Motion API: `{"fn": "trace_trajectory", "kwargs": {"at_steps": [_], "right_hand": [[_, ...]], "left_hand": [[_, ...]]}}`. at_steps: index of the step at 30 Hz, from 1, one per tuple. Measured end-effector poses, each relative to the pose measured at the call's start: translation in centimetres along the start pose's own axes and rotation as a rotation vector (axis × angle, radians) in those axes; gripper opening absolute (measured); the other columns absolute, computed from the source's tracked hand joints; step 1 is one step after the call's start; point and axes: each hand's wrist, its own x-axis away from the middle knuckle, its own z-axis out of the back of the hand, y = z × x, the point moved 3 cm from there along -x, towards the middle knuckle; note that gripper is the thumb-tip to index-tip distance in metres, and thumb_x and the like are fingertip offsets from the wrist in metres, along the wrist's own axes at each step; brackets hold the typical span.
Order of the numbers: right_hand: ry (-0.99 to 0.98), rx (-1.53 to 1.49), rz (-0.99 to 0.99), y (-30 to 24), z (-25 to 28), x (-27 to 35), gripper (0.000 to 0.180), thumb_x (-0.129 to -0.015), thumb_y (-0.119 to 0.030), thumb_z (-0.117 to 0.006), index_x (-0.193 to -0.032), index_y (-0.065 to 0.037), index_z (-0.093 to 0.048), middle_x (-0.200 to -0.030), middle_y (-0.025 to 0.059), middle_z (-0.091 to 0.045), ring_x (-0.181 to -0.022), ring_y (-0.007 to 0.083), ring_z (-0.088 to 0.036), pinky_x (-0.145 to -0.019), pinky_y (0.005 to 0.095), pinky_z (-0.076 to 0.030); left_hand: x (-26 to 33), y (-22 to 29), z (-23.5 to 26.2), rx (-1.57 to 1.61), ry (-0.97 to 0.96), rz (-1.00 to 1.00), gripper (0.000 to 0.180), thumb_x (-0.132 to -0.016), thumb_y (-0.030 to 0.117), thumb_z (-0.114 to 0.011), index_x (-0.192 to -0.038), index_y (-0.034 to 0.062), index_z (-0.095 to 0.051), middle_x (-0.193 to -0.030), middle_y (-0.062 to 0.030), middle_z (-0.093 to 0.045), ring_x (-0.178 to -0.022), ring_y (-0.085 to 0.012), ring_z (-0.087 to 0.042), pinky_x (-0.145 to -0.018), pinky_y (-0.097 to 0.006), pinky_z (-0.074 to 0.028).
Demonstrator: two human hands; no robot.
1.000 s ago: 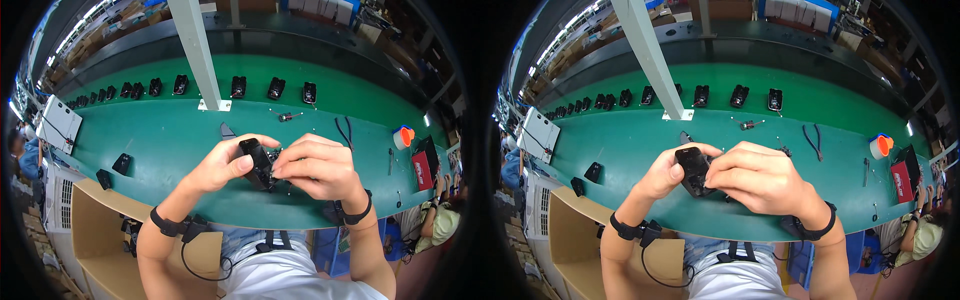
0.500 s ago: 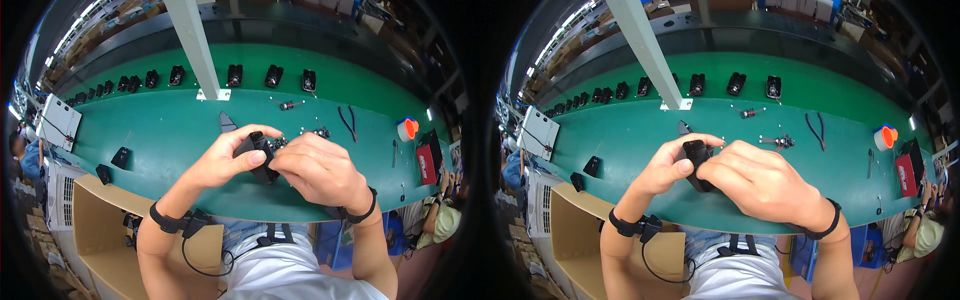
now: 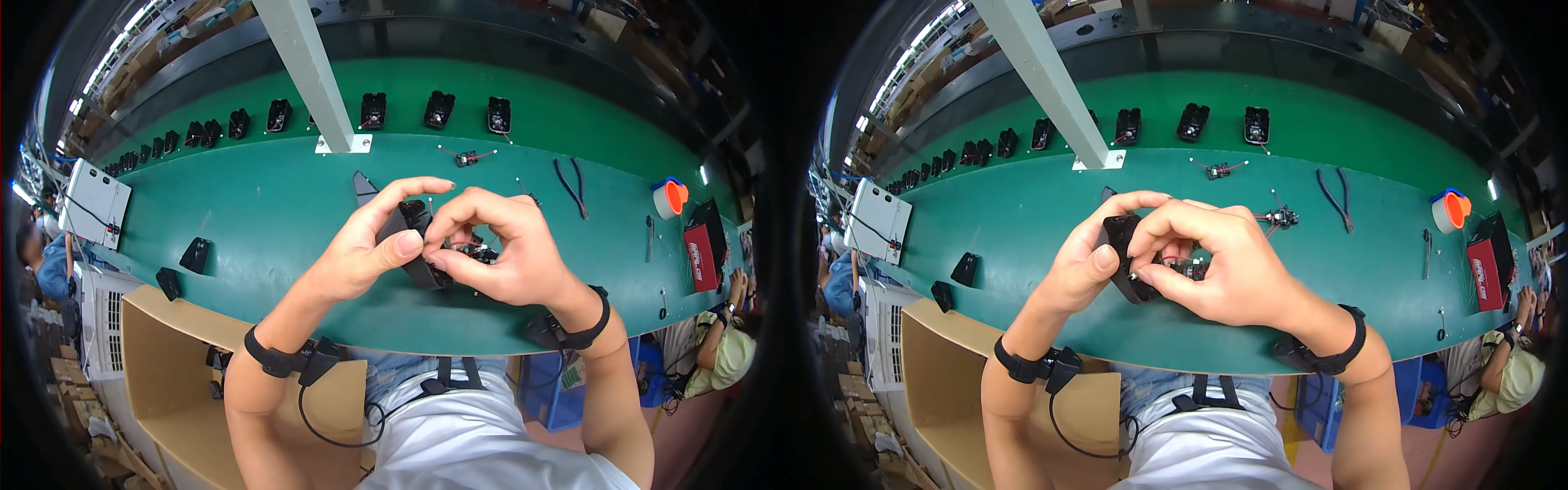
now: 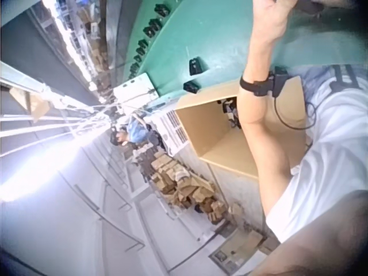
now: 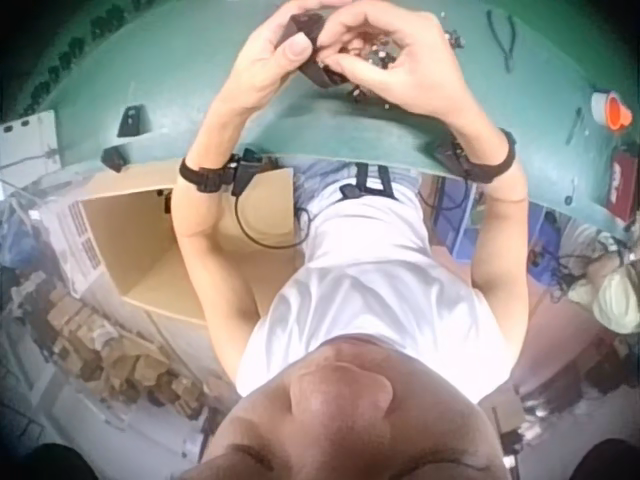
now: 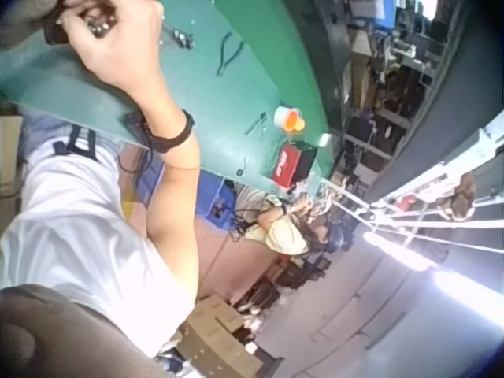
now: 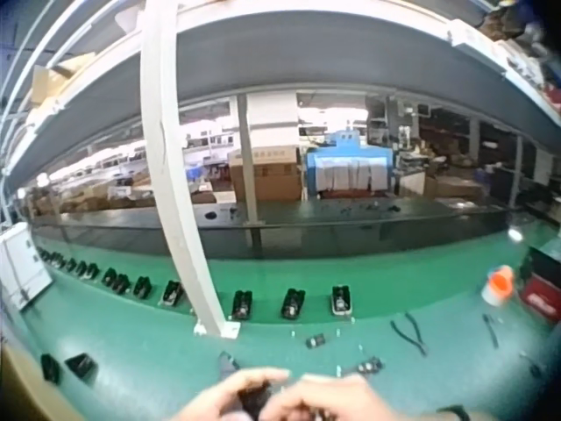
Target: The person assembles small black electronic housings by inserting circuit boards and connecting wires. They pick up housings from a cardboard box, insert components by hand, and place the finished units in a row on a green workbench.
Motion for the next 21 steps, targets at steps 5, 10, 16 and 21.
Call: {"fn": "trace_trajectory", "kwargs": {"at_steps": [5,10,16,21], "right_hand": [[0.069,0.108,0.096,-0.1,-0.1,0.3,0.021,-0.077,0.000,-0.073,-0.098,-0.002,-0.071,-0.087,0.0079,-0.072,-0.082,0.0197,-0.069,-0.075,0.0317,-0.057],[0.021,-0.082,0.016,0.9,-0.2,0.3,0.039,-0.077,-0.006,-0.080,-0.114,0.000,-0.069,-0.117,0.0121,-0.068,-0.096,0.0209,-0.069,-0.088,0.0341,-0.055],[-0.085,-0.184,0.042,3.2,-0.2,-0.3,0.032,-0.081,-0.011,-0.082,-0.110,-0.001,-0.074,-0.130,0.0137,-0.059,-0.119,0.0260,-0.059,-0.100,0.0383,-0.049],[-0.113,-0.206,0.009,3.6,-0.9,-0.1,0.028,-0.081,-0.015,-0.082,-0.105,-0.001,-0.077,-0.138,0.0161,-0.054,-0.129,0.0310,-0.053,-0.106,0.0435,-0.045]], "left_hand": [[0.3,0.2,0.5,0.014,0.093,0.049,0.080,-0.096,0.061,-0.057,-0.143,-0.0014,-0.042,-0.100,-0.0063,-0.063,-0.096,-0.0150,-0.066,-0.084,-0.030,-0.054],[0.3,0.9,0.3,0.062,0.217,0.125,0.062,-0.105,0.052,-0.044,-0.141,0.0016,-0.045,-0.095,-0.0042,-0.061,-0.085,-0.0129,-0.066,-0.066,-0.028,-0.056],[0.3,1.6,0.0,0.067,0.265,0.193,0.058,-0.106,0.049,-0.046,-0.140,0.0027,-0.046,-0.091,-0.0058,-0.063,-0.070,-0.0145,-0.063,-0.060,-0.027,-0.049],[0.3,0.6,0.5,0.094,0.220,0.269,0.061,-0.103,0.053,-0.049,-0.136,0.0015,-0.049,-0.083,-0.0039,-0.064,-0.062,-0.0134,-0.063,-0.055,-0.023,-0.048]]}}
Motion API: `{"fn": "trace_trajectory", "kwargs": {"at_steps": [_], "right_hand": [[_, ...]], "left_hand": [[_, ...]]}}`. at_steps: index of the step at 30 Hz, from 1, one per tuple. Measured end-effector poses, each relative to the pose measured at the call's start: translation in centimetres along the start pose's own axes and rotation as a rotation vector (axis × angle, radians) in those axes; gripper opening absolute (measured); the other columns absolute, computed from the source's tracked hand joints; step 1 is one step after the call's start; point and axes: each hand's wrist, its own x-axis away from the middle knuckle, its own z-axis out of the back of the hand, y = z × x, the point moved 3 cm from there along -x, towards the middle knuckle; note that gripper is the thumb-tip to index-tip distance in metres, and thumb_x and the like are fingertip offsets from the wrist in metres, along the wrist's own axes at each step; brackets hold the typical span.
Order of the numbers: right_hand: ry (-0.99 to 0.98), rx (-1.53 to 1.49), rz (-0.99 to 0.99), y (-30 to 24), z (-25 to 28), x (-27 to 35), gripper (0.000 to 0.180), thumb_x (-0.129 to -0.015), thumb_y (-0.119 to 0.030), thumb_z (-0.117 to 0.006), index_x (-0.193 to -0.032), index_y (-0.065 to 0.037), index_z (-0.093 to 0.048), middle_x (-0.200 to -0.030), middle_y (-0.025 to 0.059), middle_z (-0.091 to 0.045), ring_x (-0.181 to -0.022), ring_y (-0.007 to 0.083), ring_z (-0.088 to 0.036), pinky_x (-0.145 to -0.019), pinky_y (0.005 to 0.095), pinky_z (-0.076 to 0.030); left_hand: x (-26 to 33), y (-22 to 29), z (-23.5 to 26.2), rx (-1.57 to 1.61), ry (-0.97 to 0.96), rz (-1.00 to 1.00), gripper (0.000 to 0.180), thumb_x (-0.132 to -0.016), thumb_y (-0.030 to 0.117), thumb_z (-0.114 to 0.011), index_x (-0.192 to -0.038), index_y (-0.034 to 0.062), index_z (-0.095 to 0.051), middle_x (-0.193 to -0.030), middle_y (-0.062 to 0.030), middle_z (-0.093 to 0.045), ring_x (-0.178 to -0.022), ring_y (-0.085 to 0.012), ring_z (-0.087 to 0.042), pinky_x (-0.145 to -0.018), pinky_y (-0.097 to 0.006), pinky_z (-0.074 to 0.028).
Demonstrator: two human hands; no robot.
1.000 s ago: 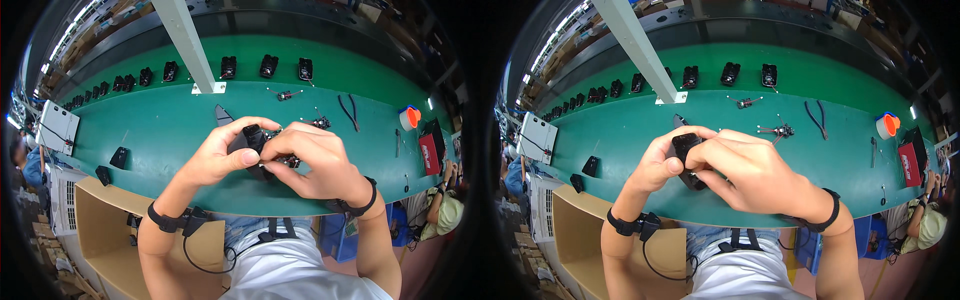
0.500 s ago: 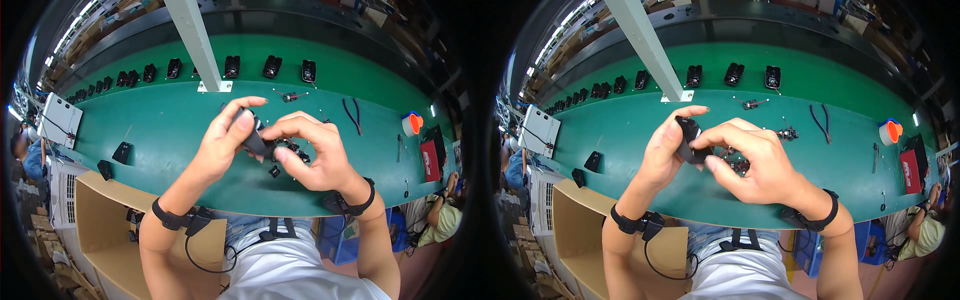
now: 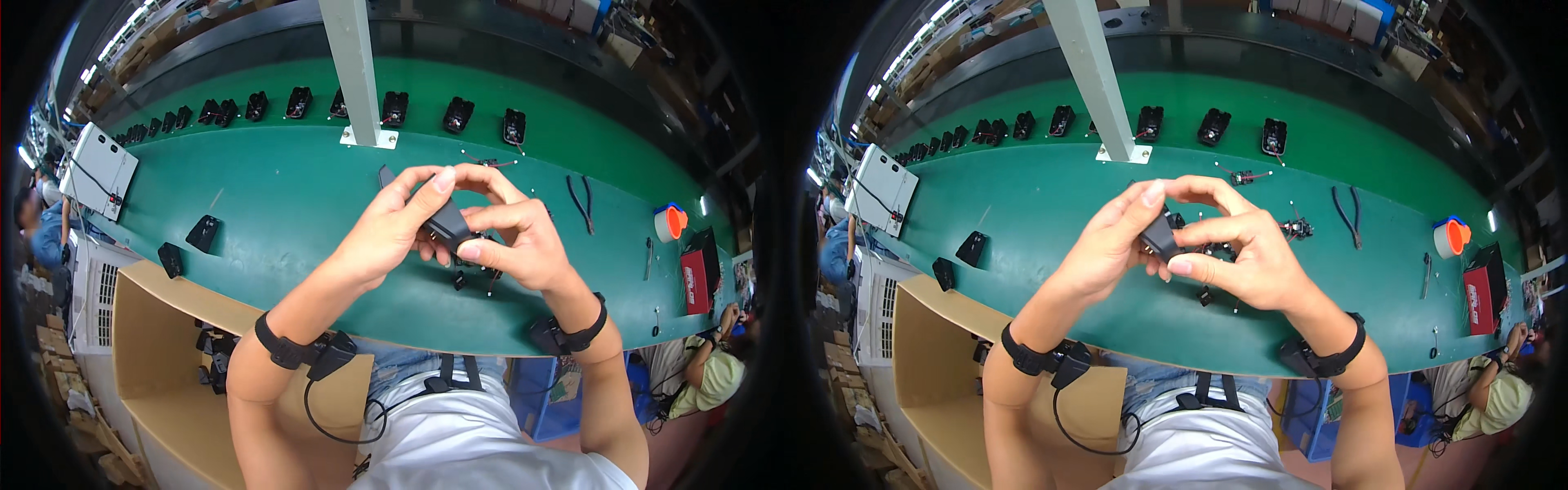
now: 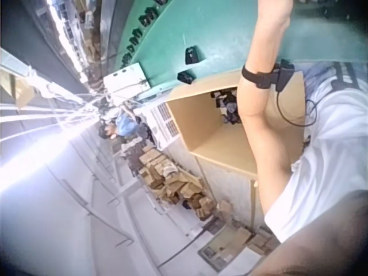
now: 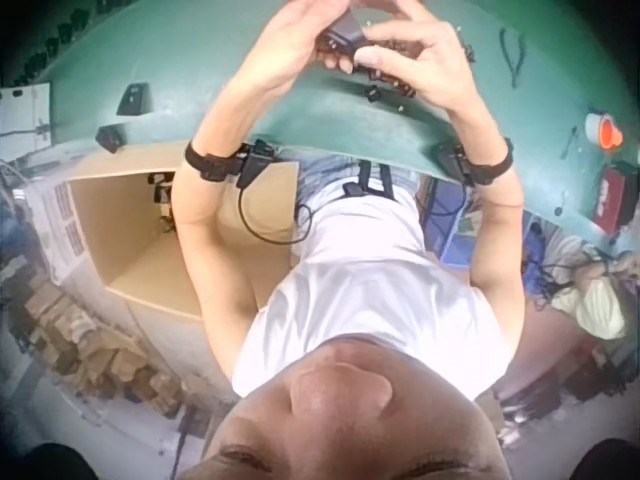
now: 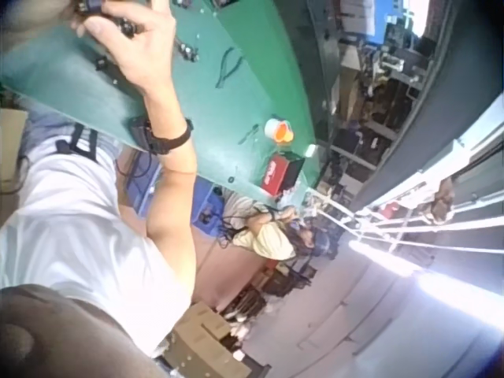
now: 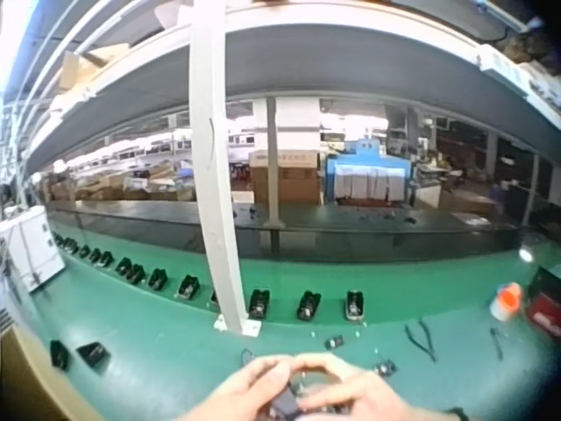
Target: The person assembles small black electronic housings by inserting circuit boards and connecting wires. They pick up housings from a cardboard box, insert components by hand, and place the finished units in a row on a green workbench.
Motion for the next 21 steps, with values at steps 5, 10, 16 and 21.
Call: {"fn": "trace_trajectory", "kwargs": {"at_steps": [5,10,16,21], "right_hand": [[-0.071,-0.392,-0.274,0.4,0.0,0.4,0.023,-0.085,-0.003,-0.077,-0.107,0.004,-0.076,-0.149,0.0255,-0.046,-0.135,0.0335,-0.050,-0.106,0.0445,-0.045],[0.000,-0.032,-0.147,0.3,0.4,0.4,0.025,-0.082,-0.010,-0.080,-0.104,0.001,-0.077,-0.146,0.0251,-0.050,-0.128,0.0343,-0.056,-0.103,0.0427,-0.047],[-0.078,1.172,-0.202,4.0,15.4,-1.2,0.032,-0.075,-0.024,-0.082,-0.100,-0.006,-0.079,-0.141,0.0175,-0.057,-0.121,0.0363,-0.060,-0.102,0.0428,-0.049],[-0.037,1.230,-0.458,11.1,22.7,0.0,0.033,-0.073,-0.025,-0.083,-0.097,-0.003,-0.079,-0.141,0.0170,-0.058,-0.119,0.0357,-0.061,-0.103,0.0411,-0.048]], "left_hand": [[-0.2,-0.9,-0.1,-0.034,0.036,0.024,0.064,-0.102,0.057,-0.050,-0.134,0.0014,-0.048,-0.081,-0.0042,-0.067,-0.056,-0.0117,-0.064,-0.047,-0.021,-0.045],[0.1,1.4,1.3,-0.260,-0.074,0.141,0.061,-0.103,0.055,-0.047,-0.135,0.0032,-0.049,-0.093,-0.0114,-0.072,-0.060,-0.0156,-0.067,-0.052,-0.023,-0.048],[4.7,6.3,15.6,-1.051,0.351,-0.049,0.044,-0.096,0.033,-0.066,-0.124,-0.0002,-0.059,-0.108,-0.0147,-0.070,-0.102,-0.0214,-0.065,-0.093,-0.037,-0.050],[13.0,2.6,30.7,-1.605,0.687,0.310,0.073,-0.086,0.045,-0.072,-0.141,0.0026,-0.049,-0.144,-0.0254,-0.049,-0.130,-0.0402,-0.051,-0.109,-0.046,-0.042]]}}
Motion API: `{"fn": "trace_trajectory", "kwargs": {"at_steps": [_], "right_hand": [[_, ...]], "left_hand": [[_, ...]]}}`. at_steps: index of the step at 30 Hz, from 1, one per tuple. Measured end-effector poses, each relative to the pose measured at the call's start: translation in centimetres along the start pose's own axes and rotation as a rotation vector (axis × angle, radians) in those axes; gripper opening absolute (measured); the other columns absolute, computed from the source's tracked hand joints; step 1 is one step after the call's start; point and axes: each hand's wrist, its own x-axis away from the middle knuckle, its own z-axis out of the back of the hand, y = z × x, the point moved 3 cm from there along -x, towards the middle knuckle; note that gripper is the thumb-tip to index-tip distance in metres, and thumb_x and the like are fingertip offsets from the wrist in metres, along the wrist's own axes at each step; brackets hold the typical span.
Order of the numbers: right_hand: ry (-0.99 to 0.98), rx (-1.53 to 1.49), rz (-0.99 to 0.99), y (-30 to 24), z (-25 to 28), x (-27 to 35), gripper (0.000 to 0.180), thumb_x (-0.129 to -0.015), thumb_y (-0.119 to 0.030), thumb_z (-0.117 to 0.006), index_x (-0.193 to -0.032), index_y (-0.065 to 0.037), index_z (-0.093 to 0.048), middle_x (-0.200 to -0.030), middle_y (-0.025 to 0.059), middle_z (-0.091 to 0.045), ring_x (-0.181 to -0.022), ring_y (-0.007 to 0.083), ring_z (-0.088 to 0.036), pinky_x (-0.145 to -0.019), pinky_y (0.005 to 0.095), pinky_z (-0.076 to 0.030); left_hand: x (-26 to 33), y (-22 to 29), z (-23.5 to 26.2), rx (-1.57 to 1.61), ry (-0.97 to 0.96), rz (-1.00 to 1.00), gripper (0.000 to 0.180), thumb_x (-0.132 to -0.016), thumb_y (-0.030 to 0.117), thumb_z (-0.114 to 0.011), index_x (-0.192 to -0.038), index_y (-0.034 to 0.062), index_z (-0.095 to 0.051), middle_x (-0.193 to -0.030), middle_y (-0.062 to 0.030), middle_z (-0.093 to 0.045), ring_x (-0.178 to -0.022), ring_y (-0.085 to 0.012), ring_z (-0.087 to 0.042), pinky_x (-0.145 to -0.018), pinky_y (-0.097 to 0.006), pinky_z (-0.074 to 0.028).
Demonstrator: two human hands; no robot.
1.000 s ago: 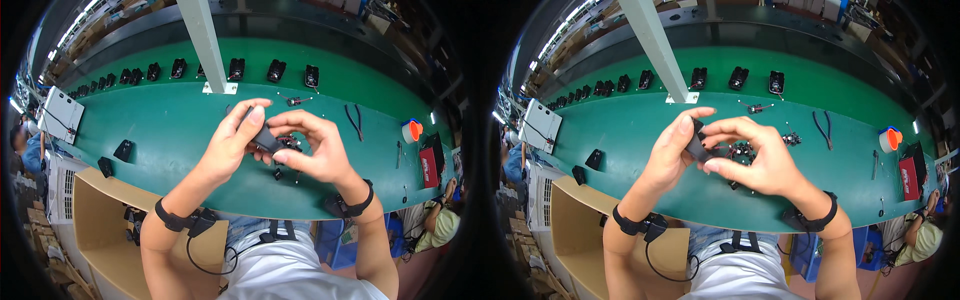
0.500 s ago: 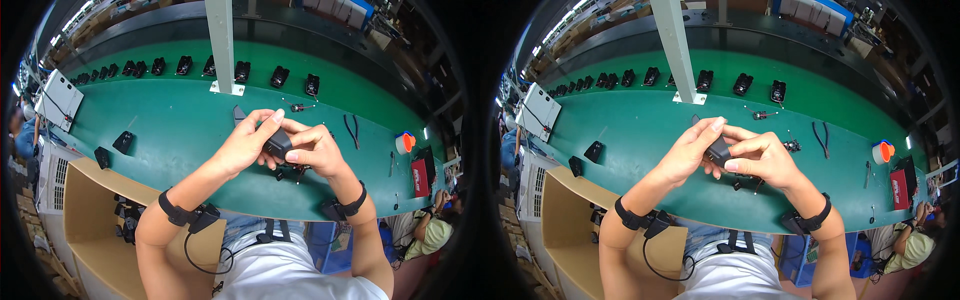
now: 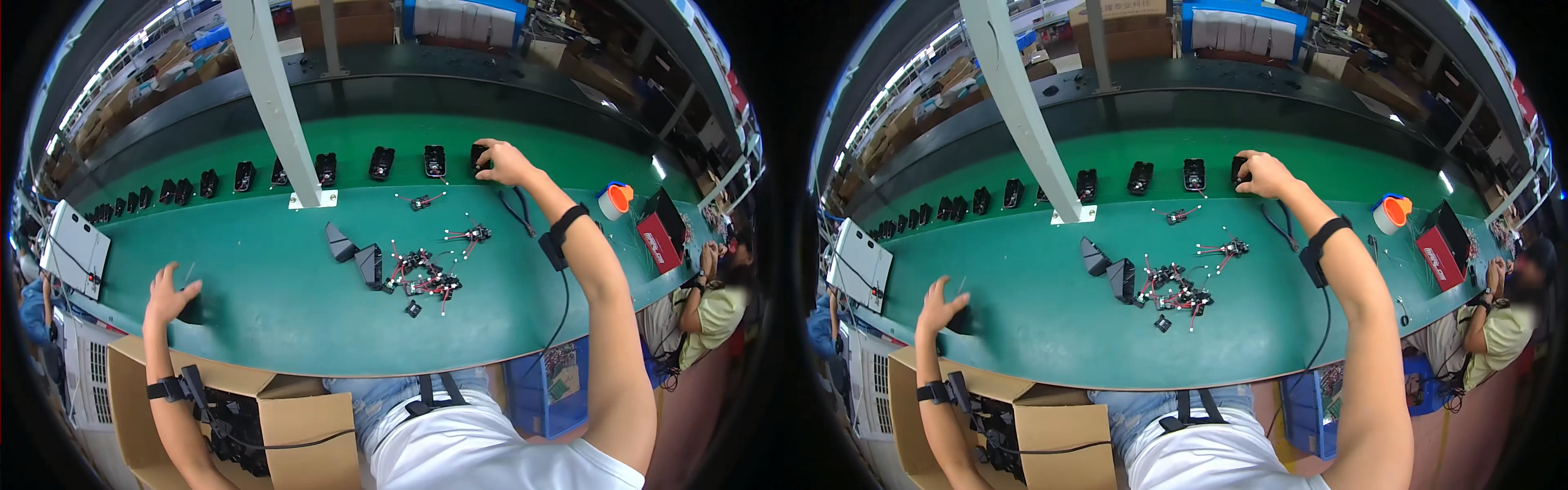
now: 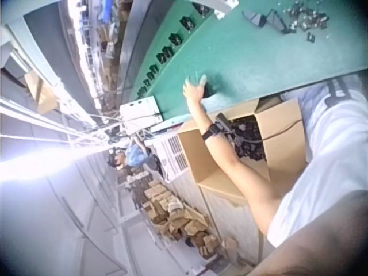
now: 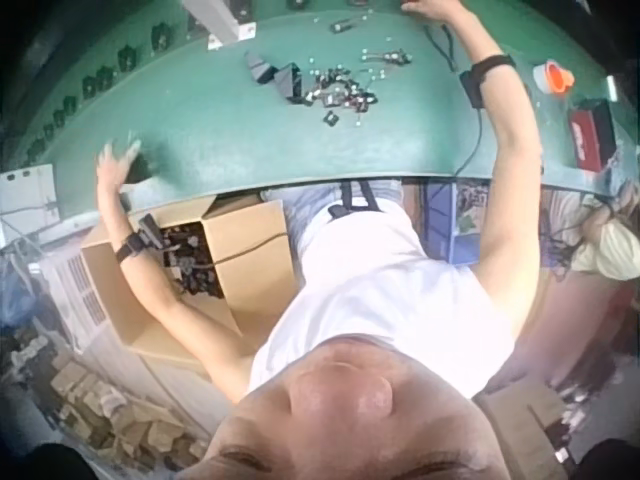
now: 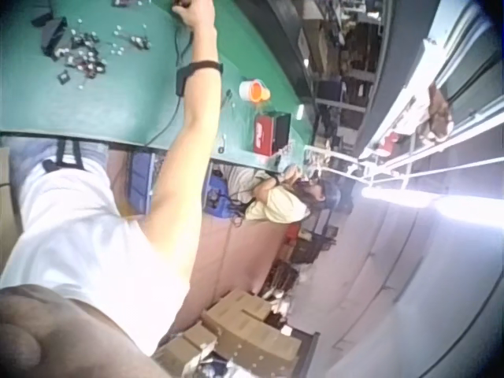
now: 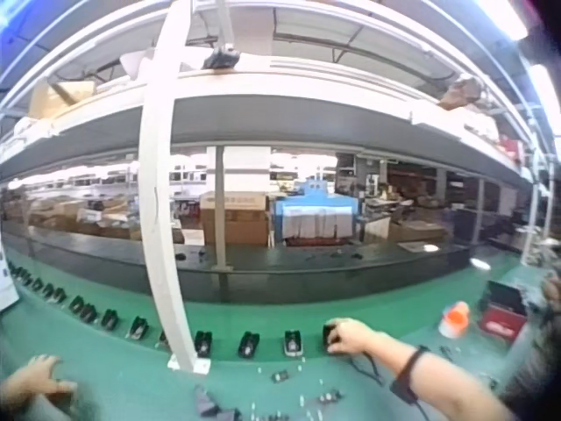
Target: The person assembles small black electronic housings by inserting circuit boards and connecting wires. They pick up housings from a cardboard box, insert components by hand, and place the finished units in a row on a green workbench.
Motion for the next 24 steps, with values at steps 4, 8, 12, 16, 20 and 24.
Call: {"fn": "trace_trajectory", "kwargs": {"at_steps": [4,8,12,16,20,24], "right_hand": [[-0.052,0.009,-0.025,1.2,-1.3,-0.2,0.035,-0.073,-0.026,-0.082,-0.098,-0.002,-0.078,-0.143,0.0185,-0.055,-0.124,0.0375,-0.057,-0.106,0.0417,-0.046],[0.099,0.078,0.023,-1.7,-0.6,0.3,0.030,-0.074,-0.020,-0.079,-0.100,-0.006,-0.077,-0.135,0.0179,-0.060,-0.119,0.0355,-0.060,-0.103,0.0422,-0.049],[0.031,-0.227,0.342,-8.5,0.1,0.2,0.050,-0.075,-0.020,-0.079,-0.122,-0.008,-0.067,-0.126,0.0150,-0.064,-0.119,0.0344,-0.060,-0.102,0.0436,-0.050],[-0.109,-0.167,0.344,-13.2,-3.1,0.3,0.050,-0.078,-0.021,-0.078,-0.125,-0.011,-0.064,-0.116,0.0144,-0.065,-0.110,0.0335,-0.064,-0.095,0.0445,-0.053],[-0.072,-0.069,0.301,-13.5,-4.3,0.2,0.029,-0.081,-0.015,-0.072,-0.108,-0.006,-0.066,-0.101,0.0122,-0.067,-0.093,0.0306,-0.068,-0.085,0.0438,-0.055],[0.108,-0.535,0.281,-14.4,-1.7,2.1,0.020,-0.083,-0.013,-0.070,-0.098,-0.001,-0.064,-0.094,0.0117,-0.067,-0.077,0.0235,-0.067,-0.073,0.0375,-0.055]], "left_hand": [[1.5,-3.9,-3.1,0.193,-0.170,0.108,0.077,-0.079,0.035,-0.079,-0.142,0.0034,-0.047,-0.144,-0.0247,-0.048,-0.128,-0.0406,-0.052,-0.108,-0.044,-0.042],[2.2,-4.5,-2.2,0.213,-0.137,0.001,0.073,-0.072,0.020,-0.083,-0.136,0.0024,-0.053,-0.135,-0.0240,-0.054,-0.122,-0.0383,-0.057,-0.104,-0.042,-0.045],[1.5,-2.5,-0.3,0.230,-0.089,-0.066,0.064,-0.070,0.012,-0.080,-0.129,0.0000,-0.059,-0.117,-0.0220,-0.066,-0.111,-0.0359,-0.064,-0.098,-0.042,-0.049],[1.2,8.8,3.0,0.366,-0.037,-0.364,0.058,-0.072,0.010,-0.077,-0.126,-0.0027,-0.059,-0.113,-0.0212,-0.068,-0.106,-0.0321,-0.067,-0.096,-0.039,-0.050],[2.9,22.3,4.8,0.483,-0.002,-0.740,0.057,-0.076,0.010,-0.075,-0.129,-0.0022,-0.057,-0.115,-0.0193,-0.065,-0.103,-0.0313,-0.066,-0.095,-0.038,-0.051],[5.1,30.6,3.0,0.599,-0.100,-0.938,0.056,-0.077,0.010,-0.073,-0.130,-0.0010,-0.057,-0.113,-0.0180,-0.064,-0.102,-0.0314,-0.066,-0.093,-0.038,-0.052]]}}
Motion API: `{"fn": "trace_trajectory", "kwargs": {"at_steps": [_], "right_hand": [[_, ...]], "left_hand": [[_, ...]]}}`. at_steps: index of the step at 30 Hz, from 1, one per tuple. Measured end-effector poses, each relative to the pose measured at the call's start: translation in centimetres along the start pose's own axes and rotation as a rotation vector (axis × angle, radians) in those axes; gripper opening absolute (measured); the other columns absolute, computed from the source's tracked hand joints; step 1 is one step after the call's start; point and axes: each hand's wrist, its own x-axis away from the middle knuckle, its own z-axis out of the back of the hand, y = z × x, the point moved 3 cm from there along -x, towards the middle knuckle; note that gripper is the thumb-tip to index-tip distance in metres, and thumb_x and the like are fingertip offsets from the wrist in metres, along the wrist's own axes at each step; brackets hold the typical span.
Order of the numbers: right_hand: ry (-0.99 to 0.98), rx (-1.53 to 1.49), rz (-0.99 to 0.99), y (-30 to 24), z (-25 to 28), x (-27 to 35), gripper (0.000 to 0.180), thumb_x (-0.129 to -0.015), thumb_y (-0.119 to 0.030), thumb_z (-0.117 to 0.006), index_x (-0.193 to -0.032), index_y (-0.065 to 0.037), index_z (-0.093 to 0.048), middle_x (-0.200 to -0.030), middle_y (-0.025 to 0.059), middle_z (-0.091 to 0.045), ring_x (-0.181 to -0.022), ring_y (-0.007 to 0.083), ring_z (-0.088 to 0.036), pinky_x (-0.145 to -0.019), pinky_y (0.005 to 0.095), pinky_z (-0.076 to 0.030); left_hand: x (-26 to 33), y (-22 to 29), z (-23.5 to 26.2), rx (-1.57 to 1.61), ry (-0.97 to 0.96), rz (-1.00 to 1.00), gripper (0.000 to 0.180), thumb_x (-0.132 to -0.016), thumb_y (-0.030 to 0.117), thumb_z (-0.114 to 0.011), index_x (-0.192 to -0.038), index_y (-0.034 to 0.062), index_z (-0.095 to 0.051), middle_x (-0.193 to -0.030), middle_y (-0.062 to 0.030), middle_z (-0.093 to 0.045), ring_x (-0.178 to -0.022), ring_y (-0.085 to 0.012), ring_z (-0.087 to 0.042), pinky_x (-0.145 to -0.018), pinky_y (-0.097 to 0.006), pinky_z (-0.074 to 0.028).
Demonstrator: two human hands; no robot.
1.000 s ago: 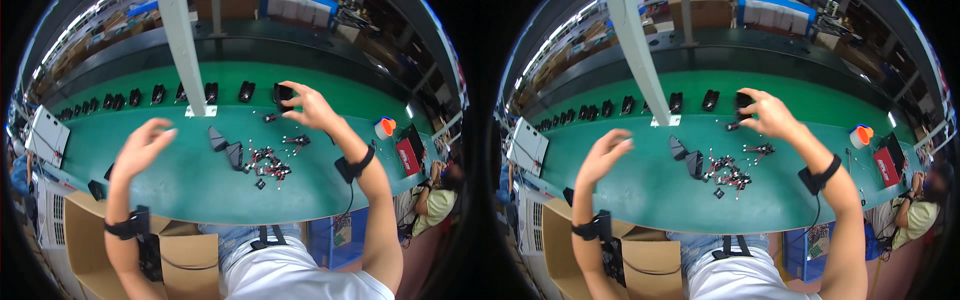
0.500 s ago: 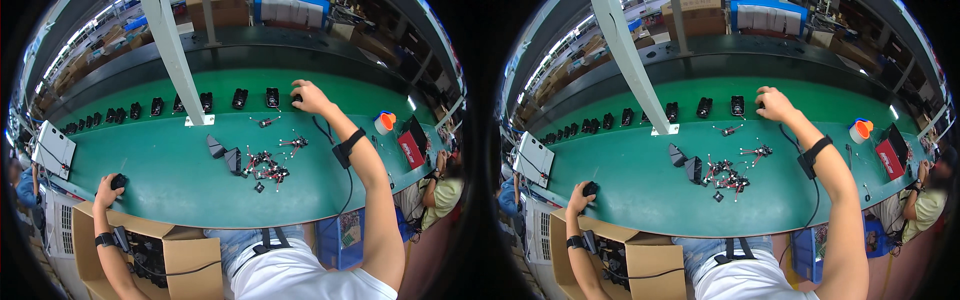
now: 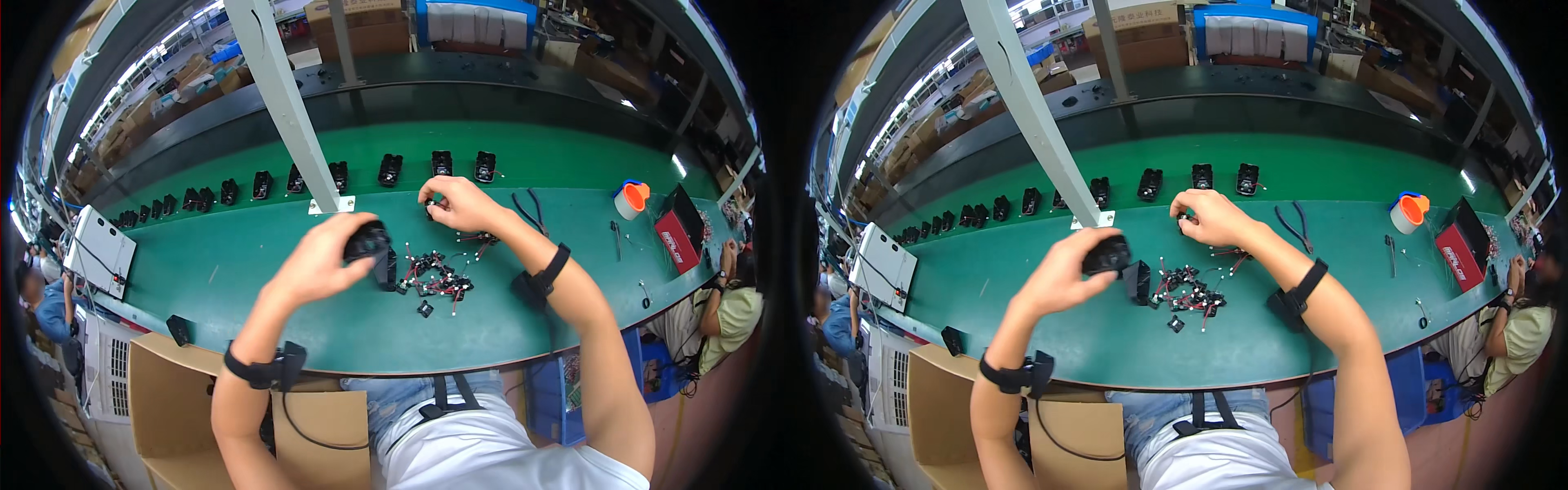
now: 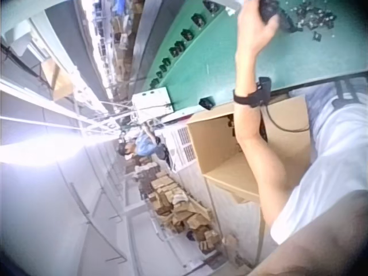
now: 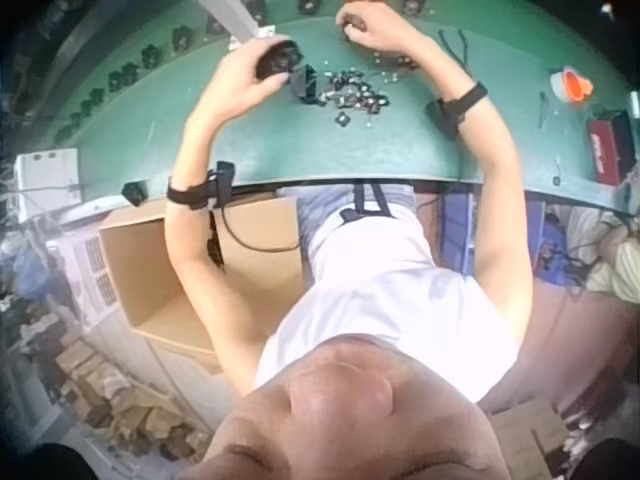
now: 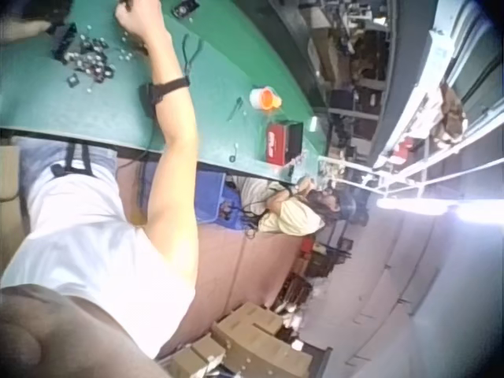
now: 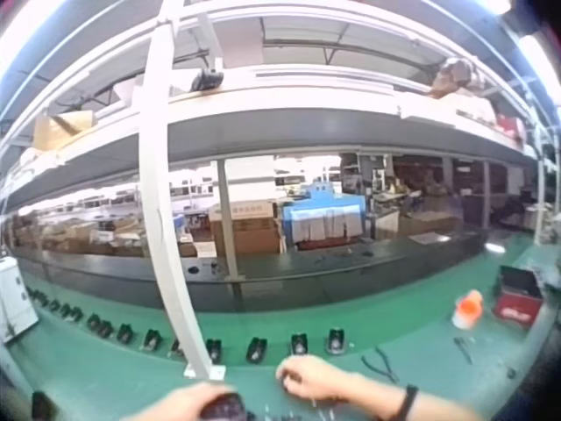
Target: The person assembles small black electronic housings by inserting circuit boards and connecting wires. They pick up housings from a cardboard box, insert components by hand, and place the finished units in a row on a green workbench.
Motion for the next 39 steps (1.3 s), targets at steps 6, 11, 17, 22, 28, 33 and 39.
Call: {"fn": "trace_trajectory", "kwargs": {"at_steps": [6,11,17,22,28,33,39], "right_hand": [[0.073,-0.436,-0.190,-1.9,0.4,2.3,0.025,-0.093,-0.022,-0.071,-0.103,-0.001,-0.064,-0.082,0.0019,-0.063,-0.069,0.0088,-0.060,-0.061,0.0254,-0.051],[0.061,-0.924,-0.340,-2.4,-0.7,2.4,0.023,-0.101,-0.027,-0.061,-0.108,-0.005,-0.066,-0.082,-0.0018,-0.062,-0.068,0.0051,-0.058,-0.061,0.0234,-0.050],[-0.007,-0.815,-0.349,-4.7,-2.4,1.3,0.028,-0.103,-0.030,-0.058,-0.110,-0.005,-0.070,-0.077,-0.0039,-0.058,-0.065,0.0046,-0.052,-0.061,0.0223,-0.047],[-0.051,-0.981,-0.383,-4.5,-2.6,1.0,0.029,-0.104,-0.030,-0.057,-0.111,-0.006,-0.070,-0.077,-0.0045,-0.055,-0.066,0.0040,-0.049,-0.059,0.0224,-0.045],[-0.128,-1.206,-0.451,-5.0,-2.6,1.1,0.027,-0.103,-0.021,-0.059,-0.121,-0.005,-0.070,-0.082,-0.0027,-0.059,-0.069,0.0054,-0.053,-0.065,0.0229,-0.048],[-0.055,-0.775,-0.222,-6.4,-1.5,1.5,0.025,-0.097,-0.014,-0.065,-0.118,-0.003,-0.072,-0.083,0.0006,-0.069,-0.074,0.0058,-0.059,-0.069,0.0238,-0.050],[0.207,-0.350,0.056,-9.9,0.7,2.3,0.018,-0.087,-0.006,-0.073,-0.105,-0.003,-0.076,-0.090,0.0084,-0.075,-0.074,0.0132,-0.070,-0.064,0.0258,-0.055]], "left_hand": [[-1.4,0.3,-5.1,0.161,0.007,0.095,0.058,-0.076,0.011,-0.076,-0.130,0.0019,-0.056,-0.114,-0.0179,-0.067,-0.106,-0.0341,-0.067,-0.093,-0.041,-0.054],[-0.8,-0.4,-5.2,0.194,0.040,0.036,0.064,-0.077,0.009,-0.076,-0.137,0.0046,-0.052,-0.120,-0.0153,-0.067,-0.106,-0.0335,-0.067,-0.094,-0.041,-0.054],[0.0,0.8,-5.6,0.104,0.019,-0.031,0.068,-0.079,0.007,-0.076,-0.142,0.0080,-0.051,-0.126,-0.0146,-0.063,-0.105,-0.0347,-0.066,-0.090,-0.041,-0.055],[0.1,-0.9,-5.5,0.052,0.037,-0.007,0.058,-0.078,0.010,-0.078,-0.132,0.0082,-0.056,-0.120,-0.0128,-0.066,-0.105,-0.0350,-0.067,-0.088,-0.042,-0.056],[-0.3,-1.6,-5.1,0.087,0.102,0.103,0.055,-0.077,0.010,-0.078,-0.125,0.0050,-0.052,-0.115,-0.0153,-0.067,-0.102,-0.0312,-0.070,-0.085,-0.041,-0.056],[-0.3,-1.6,-4.8,0.522,0.122,0.231,0.056,-0.076,0.003,-0.080,-0.122,0.0052,-0.049,-0.110,-0.0079,-0.064,-0.096,-0.0131,-0.065,-0.083,-0.029,-0.052],[0.0,-2.1,-4.9,0.869,0.132,0.183,0.058,-0.077,0.001,-0.081,-0.126,0.0036,-0.050,-0.115,-0.0047,-0.062,-0.108,-0.0136,-0.061,-0.096,-0.030,-0.049]]}}
